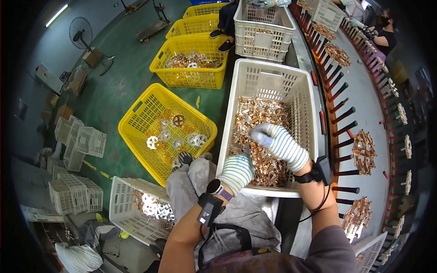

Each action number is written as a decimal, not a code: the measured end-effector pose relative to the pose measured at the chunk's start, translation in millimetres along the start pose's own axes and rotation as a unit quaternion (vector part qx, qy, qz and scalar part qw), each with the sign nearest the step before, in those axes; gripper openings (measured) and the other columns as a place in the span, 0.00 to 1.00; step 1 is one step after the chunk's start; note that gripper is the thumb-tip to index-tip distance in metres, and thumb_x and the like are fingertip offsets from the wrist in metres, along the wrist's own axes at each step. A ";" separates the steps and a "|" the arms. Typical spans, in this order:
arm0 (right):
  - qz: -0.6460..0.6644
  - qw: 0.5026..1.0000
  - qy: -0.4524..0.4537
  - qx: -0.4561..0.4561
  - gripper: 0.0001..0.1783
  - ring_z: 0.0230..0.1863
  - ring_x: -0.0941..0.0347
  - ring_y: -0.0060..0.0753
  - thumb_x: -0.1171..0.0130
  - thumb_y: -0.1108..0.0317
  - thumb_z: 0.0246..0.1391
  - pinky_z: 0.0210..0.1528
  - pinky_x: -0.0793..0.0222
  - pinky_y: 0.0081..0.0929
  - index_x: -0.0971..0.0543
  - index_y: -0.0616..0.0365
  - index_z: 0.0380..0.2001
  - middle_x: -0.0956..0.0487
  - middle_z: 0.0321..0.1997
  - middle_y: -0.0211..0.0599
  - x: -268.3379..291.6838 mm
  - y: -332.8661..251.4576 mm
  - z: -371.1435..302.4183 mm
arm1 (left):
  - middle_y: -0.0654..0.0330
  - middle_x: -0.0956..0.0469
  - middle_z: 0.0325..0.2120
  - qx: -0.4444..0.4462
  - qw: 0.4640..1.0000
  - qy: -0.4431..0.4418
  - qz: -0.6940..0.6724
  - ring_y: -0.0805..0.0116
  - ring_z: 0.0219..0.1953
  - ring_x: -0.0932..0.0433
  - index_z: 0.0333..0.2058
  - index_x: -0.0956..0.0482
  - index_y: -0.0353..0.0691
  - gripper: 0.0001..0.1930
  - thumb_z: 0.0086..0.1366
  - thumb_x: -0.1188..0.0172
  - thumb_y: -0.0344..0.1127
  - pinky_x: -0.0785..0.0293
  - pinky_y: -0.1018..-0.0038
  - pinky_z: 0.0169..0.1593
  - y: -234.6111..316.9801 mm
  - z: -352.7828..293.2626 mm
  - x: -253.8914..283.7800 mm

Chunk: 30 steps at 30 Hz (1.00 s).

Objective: Manually assembling small gold-colored metal decorative parts at a factory workstation.

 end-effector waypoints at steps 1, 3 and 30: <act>-0.059 0.998 -0.008 0.008 0.21 0.42 0.22 0.35 0.43 0.57 0.59 0.47 0.28 0.30 0.23 0.65 0.46 0.19 0.39 0.44 -6.8 -14.8 0.7 | 0.48 0.21 0.23 -0.005 1.000 -0.022 0.015 0.52 0.28 0.20 0.26 0.20 0.35 0.10 0.51 0.42 0.37 0.24 0.61 0.35 -1.4 2.6 -3.8; -0.151 0.988 -0.005 0.023 0.23 0.43 0.21 0.43 0.44 0.54 0.59 0.46 0.27 0.32 0.24 0.63 0.47 0.20 0.40 0.51 -17.3 -20.5 -2.4 | 0.47 0.21 0.24 0.002 1.000 0.002 0.010 0.52 0.28 0.20 0.26 0.20 0.34 0.11 0.51 0.41 0.38 0.24 0.61 0.34 -2.8 -2.1 -9.0; -0.107 0.966 0.117 0.205 0.12 0.34 0.27 0.33 0.40 0.62 0.54 0.43 0.30 0.30 0.21 0.60 0.36 0.23 0.31 0.36 25.8 -3.8 -13.4 | 0.54 0.19 0.38 0.001 0.953 -0.053 -0.297 0.57 0.44 0.21 0.39 0.19 0.45 0.16 0.52 0.37 0.43 0.26 0.64 0.48 -18.8 8.0 -54.2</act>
Point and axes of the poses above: each hand's wrist, its own z-axis towards the middle knuckle, its own x-axis out of the back of the hand, y = z × x, the point moved 3 cm from there along z, towards the middle knuckle
